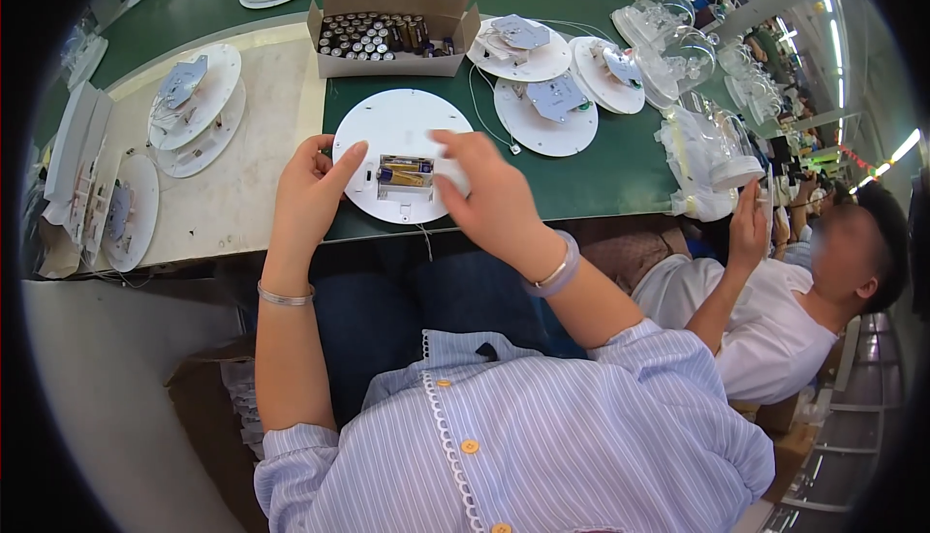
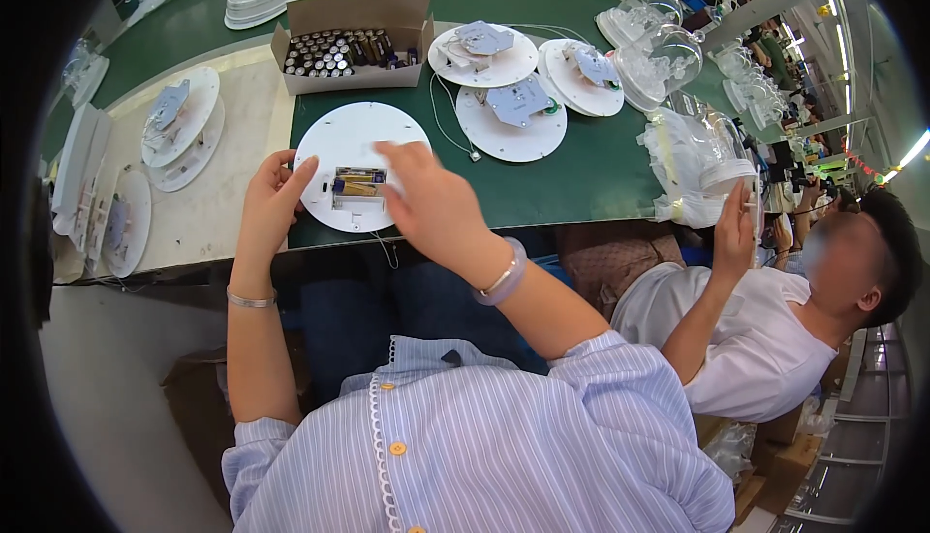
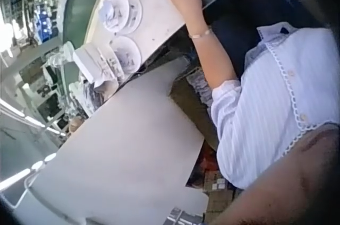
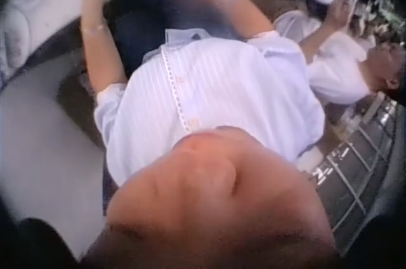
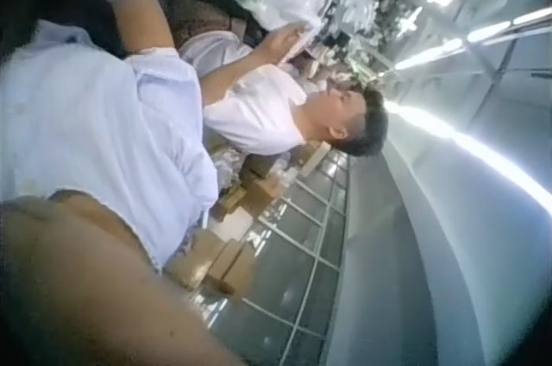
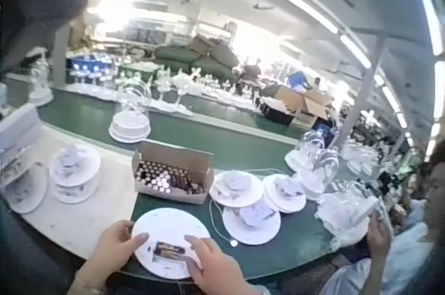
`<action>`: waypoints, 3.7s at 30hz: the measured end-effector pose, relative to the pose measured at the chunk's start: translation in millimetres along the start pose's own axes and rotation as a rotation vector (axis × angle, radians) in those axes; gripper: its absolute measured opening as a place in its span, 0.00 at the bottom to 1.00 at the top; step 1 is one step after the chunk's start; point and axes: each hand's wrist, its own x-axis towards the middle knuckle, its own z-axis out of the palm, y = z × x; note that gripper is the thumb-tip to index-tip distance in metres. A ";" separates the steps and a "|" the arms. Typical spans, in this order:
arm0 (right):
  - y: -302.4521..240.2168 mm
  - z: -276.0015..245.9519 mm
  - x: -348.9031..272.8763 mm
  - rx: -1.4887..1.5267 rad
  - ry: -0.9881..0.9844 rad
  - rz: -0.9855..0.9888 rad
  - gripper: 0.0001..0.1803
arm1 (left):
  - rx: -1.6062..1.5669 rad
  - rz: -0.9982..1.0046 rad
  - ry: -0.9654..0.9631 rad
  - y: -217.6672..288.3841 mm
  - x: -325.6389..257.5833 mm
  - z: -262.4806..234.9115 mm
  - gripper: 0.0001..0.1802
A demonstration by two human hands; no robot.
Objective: Installing batteries into the bases of LED light fixtures on an assembly line.
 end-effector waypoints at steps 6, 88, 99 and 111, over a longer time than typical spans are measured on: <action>29.8 -2.9 -24.8 0.446 -0.113 0.559 0.11 | 0.037 -0.038 -0.116 9.0 -1.4 4.3 0.34; 8.7 1.2 -19.7 0.195 -0.066 -0.009 0.08 | -0.112 0.349 0.171 -23.8 -6.2 37.7 0.14; 28.4 -3.0 -13.9 0.244 -0.167 0.032 0.10 | -0.036 0.376 0.169 -23.6 -5.7 38.3 0.15; 23.6 4.0 -2.4 0.639 -0.225 0.545 0.37 | -0.346 0.161 0.089 -22.4 -9.4 26.6 0.13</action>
